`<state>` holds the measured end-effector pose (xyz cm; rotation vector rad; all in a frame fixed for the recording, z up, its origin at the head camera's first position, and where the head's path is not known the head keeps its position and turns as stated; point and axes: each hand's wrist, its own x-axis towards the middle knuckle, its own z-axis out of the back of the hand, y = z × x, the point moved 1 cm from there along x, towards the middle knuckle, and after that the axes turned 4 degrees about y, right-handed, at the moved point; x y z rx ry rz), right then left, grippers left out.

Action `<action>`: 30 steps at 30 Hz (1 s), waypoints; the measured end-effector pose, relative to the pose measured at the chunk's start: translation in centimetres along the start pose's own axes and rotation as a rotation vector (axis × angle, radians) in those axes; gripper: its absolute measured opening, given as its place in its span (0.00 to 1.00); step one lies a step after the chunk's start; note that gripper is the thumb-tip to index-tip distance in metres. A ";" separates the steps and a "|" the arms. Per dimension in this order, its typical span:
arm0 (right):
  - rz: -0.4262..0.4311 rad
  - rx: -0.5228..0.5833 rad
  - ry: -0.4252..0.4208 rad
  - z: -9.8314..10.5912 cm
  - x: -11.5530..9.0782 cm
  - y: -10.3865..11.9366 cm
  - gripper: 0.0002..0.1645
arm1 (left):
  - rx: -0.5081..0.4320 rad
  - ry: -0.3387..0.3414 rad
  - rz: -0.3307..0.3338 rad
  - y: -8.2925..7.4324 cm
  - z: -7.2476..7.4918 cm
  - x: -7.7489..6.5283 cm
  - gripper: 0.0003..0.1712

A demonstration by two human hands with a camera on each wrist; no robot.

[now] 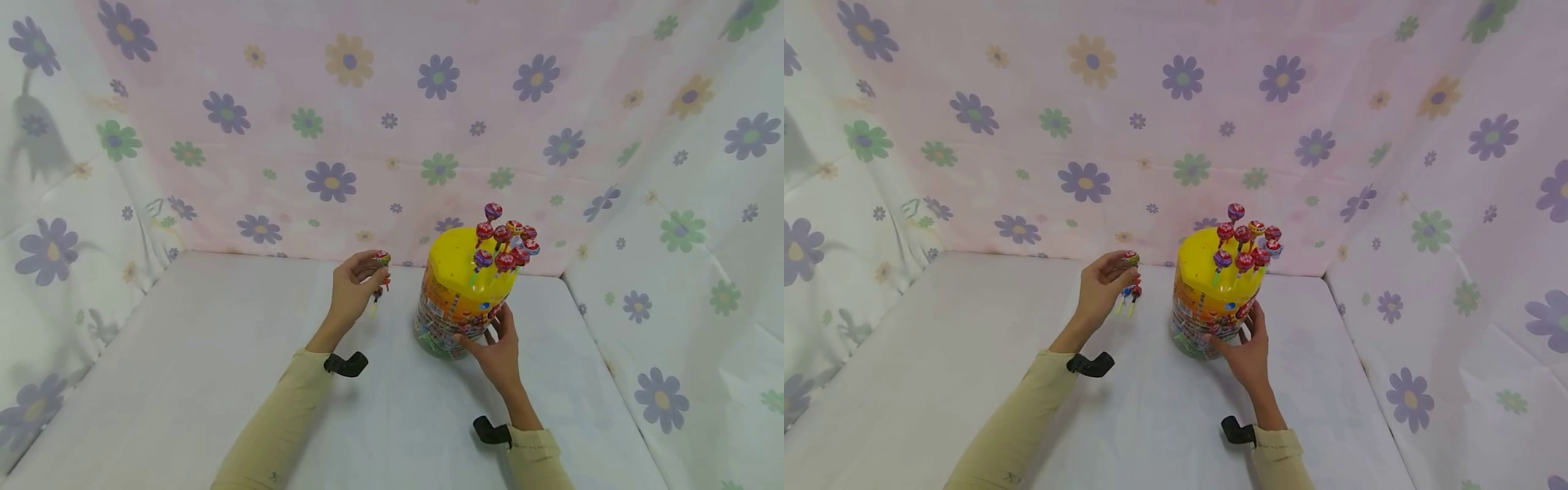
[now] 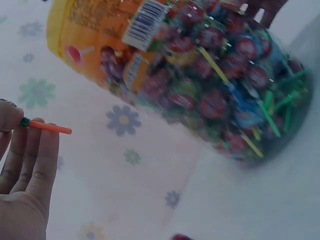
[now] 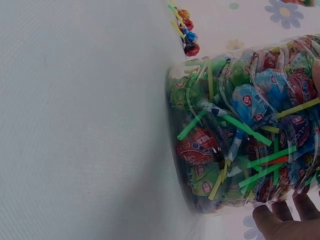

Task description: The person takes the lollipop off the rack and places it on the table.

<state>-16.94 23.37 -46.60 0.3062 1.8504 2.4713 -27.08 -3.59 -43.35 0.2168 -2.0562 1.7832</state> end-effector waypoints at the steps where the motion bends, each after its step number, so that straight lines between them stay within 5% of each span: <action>1: -0.004 -0.001 -0.001 0.0 0.0 0.0 0.59 | -0.006 -0.005 0.028 0.4 0.4 -0.4 0.20; 6: -0.018 -0.007 -0.005 0.0 -0.1 0.1 0.58 | -0.003 -0.040 0.146 1.9 2.0 -1.9 0.20; 16: -0.007 -0.008 0.002 -0.1 -0.1 0.3 0.59 | -0.055 -0.059 0.255 3.4 4.9 -3.4 0.22; 22: -0.020 -0.012 -0.003 -0.1 0.0 0.2 0.59 | 0.071 -0.059 0.346 4.5 6.8 -3.9 0.22; 30: -0.047 -0.012 -0.005 -0.1 0.0 0.1 0.59 | 0.172 -0.117 0.358 5.9 8.6 -4.0 0.21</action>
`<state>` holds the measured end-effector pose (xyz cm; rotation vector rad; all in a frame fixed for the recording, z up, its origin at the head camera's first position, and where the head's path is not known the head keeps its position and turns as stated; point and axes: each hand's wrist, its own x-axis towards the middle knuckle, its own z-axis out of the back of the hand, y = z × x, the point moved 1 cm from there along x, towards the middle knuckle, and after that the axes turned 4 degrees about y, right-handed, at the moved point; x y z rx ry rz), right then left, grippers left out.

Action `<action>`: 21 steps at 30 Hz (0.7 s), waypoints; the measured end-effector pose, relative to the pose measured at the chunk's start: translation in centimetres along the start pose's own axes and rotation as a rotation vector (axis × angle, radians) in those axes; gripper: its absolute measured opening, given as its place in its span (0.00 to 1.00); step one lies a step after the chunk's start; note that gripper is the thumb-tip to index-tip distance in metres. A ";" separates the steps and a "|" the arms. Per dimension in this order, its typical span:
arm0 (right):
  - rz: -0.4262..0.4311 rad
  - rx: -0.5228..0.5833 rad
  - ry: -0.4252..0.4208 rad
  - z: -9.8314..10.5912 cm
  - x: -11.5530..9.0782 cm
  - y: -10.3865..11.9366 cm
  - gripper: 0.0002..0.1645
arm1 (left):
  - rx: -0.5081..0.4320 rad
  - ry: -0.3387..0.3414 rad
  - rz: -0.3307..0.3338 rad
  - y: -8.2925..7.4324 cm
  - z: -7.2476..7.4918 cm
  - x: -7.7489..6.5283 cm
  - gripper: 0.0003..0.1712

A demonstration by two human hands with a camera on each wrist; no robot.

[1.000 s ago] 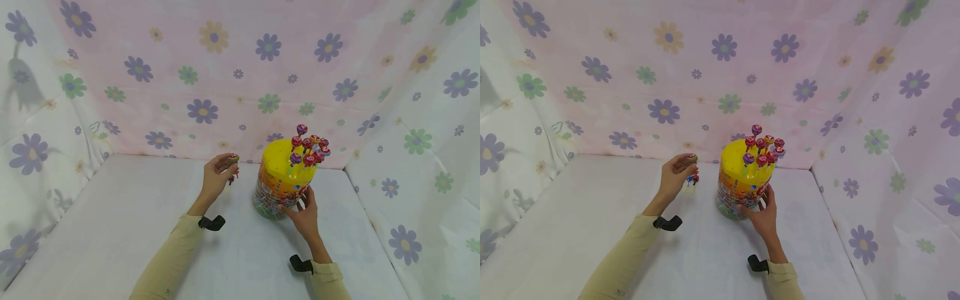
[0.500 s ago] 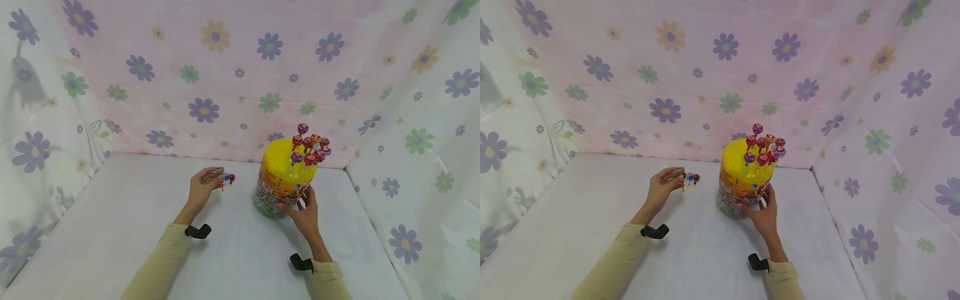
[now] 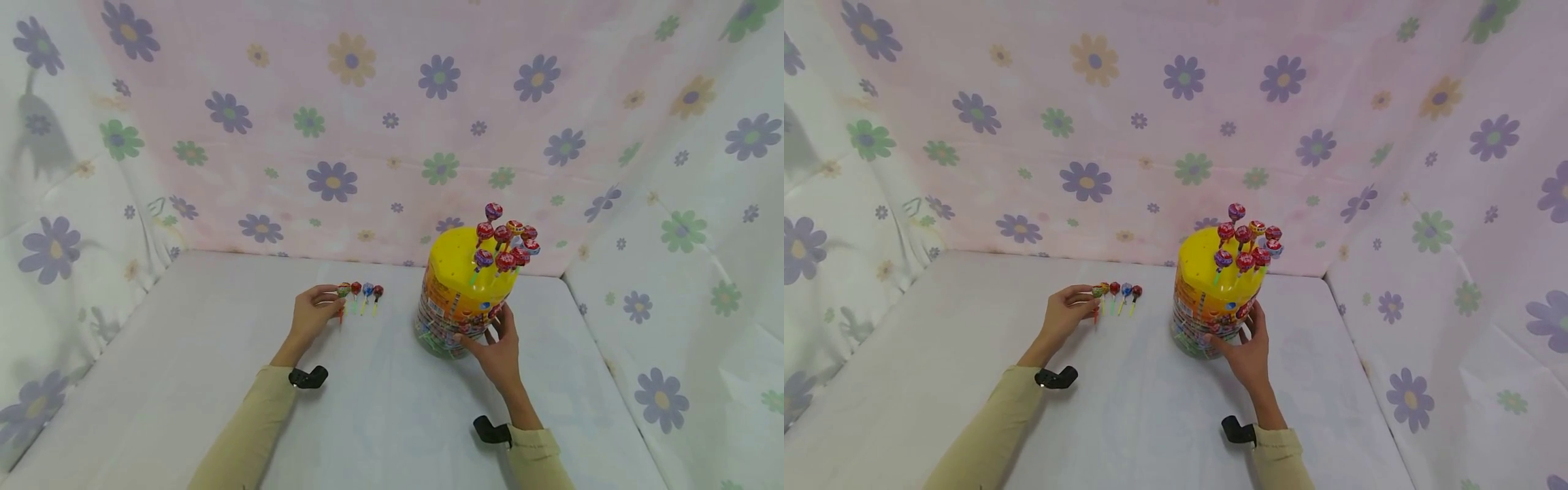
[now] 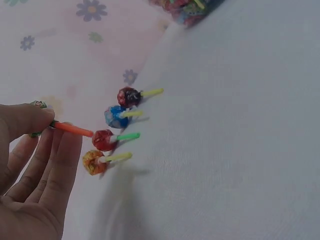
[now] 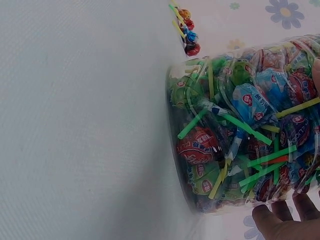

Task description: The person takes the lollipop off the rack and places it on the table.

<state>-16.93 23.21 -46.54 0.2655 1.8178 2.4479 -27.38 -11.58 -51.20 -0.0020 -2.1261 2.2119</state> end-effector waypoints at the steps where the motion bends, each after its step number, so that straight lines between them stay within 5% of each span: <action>1: -0.001 0.002 0.001 0.0 0.0 0.0 0.59 | 0.008 -0.013 -0.001 0.1 0.1 0.1 0.21; 11: 0.038 0.020 0.010 0.1 -0.1 0.0 0.60 | 0.184 -0.078 0.061 1.7 1.3 1.9 0.20; 21: 0.015 0.019 0.005 0.0 -0.1 0.0 0.59 | 0.372 -0.134 0.065 2.3 1.0 3.8 0.18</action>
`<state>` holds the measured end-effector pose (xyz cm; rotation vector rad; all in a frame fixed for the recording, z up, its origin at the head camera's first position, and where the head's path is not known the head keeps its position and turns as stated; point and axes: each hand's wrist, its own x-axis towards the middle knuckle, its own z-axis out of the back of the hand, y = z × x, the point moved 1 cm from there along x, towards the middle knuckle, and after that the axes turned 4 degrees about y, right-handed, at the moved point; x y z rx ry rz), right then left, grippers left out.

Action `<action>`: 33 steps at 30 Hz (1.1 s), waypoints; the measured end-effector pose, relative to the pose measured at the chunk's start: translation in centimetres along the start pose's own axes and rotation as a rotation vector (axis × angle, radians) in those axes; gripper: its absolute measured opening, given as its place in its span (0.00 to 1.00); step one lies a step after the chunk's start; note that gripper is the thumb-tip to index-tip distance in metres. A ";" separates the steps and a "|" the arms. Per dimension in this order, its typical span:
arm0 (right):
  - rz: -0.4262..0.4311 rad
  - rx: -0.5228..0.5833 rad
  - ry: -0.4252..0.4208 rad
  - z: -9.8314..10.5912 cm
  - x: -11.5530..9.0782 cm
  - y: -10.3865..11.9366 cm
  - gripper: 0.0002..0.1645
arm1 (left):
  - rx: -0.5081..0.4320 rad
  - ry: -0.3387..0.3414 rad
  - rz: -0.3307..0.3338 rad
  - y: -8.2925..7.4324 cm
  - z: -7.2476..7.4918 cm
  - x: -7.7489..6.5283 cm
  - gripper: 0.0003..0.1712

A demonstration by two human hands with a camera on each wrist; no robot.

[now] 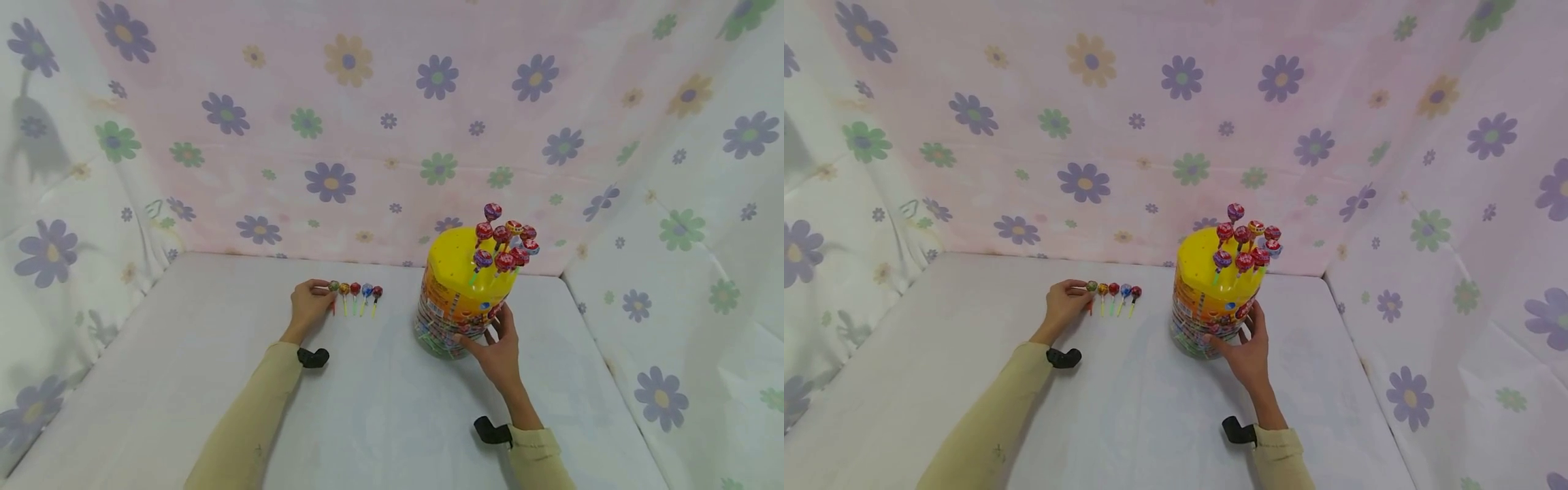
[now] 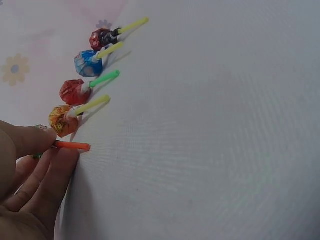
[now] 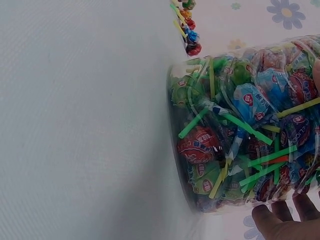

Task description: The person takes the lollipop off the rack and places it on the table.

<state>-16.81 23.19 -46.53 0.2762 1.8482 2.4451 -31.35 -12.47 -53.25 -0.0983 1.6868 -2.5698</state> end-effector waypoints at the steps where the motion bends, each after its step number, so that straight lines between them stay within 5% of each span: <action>1: 0.001 0.000 0.001 0.0 0.0 0.0 0.59 | 0.009 -0.003 0.003 0.0 -0.1 0.1 0.18; 11: 0.004 -0.007 0.005 0.0 -0.1 0.0 0.60 | 0.135 -0.011 -0.078 -0.7 0.0 0.1 0.17; 23: 0.022 -0.011 0.007 0.0 0.0 0.0 0.60 | 0.175 -0.004 -0.053 -0.9 0.2 -0.3 0.18; 33: 0.055 -0.004 -0.018 0.2 1.3 -3.8 0.61 | 0.154 0.016 -0.062 -0.9 0.0 -0.6 0.23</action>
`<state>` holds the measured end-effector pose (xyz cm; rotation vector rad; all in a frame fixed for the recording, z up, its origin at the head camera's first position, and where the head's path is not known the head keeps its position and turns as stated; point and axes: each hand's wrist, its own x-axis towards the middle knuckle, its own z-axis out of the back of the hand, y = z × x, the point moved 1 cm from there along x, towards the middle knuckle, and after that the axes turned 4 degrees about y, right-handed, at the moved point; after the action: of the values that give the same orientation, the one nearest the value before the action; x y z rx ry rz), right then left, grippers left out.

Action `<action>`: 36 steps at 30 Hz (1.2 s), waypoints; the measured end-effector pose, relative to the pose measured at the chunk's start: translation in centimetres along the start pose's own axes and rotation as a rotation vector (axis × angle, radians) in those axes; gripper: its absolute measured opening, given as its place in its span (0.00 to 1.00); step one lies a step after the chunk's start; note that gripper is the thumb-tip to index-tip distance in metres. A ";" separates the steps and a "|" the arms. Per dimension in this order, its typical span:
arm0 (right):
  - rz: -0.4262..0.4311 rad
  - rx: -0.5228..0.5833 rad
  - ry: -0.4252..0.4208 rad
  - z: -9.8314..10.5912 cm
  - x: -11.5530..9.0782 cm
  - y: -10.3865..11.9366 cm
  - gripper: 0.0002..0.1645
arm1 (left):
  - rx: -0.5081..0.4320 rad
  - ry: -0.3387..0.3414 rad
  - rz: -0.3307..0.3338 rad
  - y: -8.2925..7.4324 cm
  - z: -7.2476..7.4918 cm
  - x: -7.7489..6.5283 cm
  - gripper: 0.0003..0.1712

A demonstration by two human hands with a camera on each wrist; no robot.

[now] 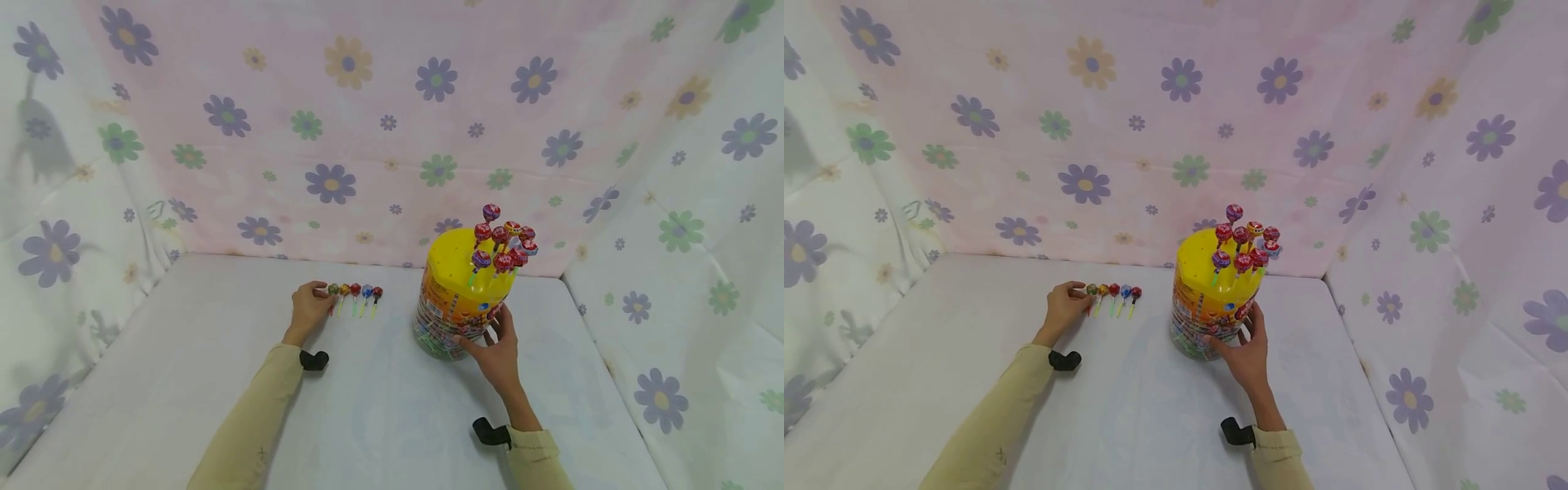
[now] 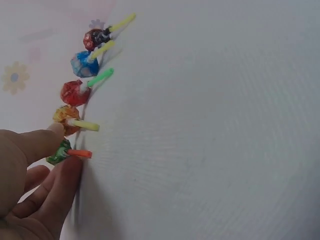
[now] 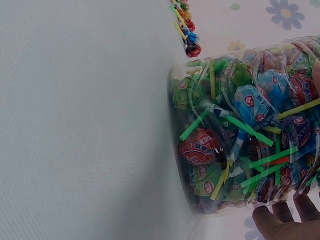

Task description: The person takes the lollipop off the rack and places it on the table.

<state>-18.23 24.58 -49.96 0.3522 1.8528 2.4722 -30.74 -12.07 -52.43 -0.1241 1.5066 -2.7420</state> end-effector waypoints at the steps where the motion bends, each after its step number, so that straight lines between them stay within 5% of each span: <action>1: 0.002 0.000 -0.001 0.0 0.0 -0.1 0.61 | 0.002 0.006 0.005 -0.1 0.1 -0.1 0.24; 6: 0.000 0.003 -0.003 0.1 0.1 -0.2 0.61 | 0.000 0.024 0.007 -0.7 0.2 -0.7 0.27; 11: -0.010 0.015 0.005 0.2 -0.1 0.8 0.61 | -0.106 0.021 -0.102 -2.9 0.3 -1.5 0.26; 19: -0.031 0.003 0.014 0.1 -0.9 3.5 0.59 | -0.319 0.080 -0.352 -11.0 0.1 -3.7 0.19; 27: -0.030 0.016 0.009 -0.1 -1.0 3.7 0.58 | -0.434 0.237 -0.573 -19.2 -1.2 -8.0 0.17; 36: -0.006 0.018 0.005 0.1 -1.1 3.4 0.58 | -0.505 0.332 -0.671 -23.9 -3.8 -10.3 0.21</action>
<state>-16.81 23.51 -46.90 0.3404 1.8760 2.4569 -20.10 4.45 -35.00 -0.2196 2.6537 -2.8380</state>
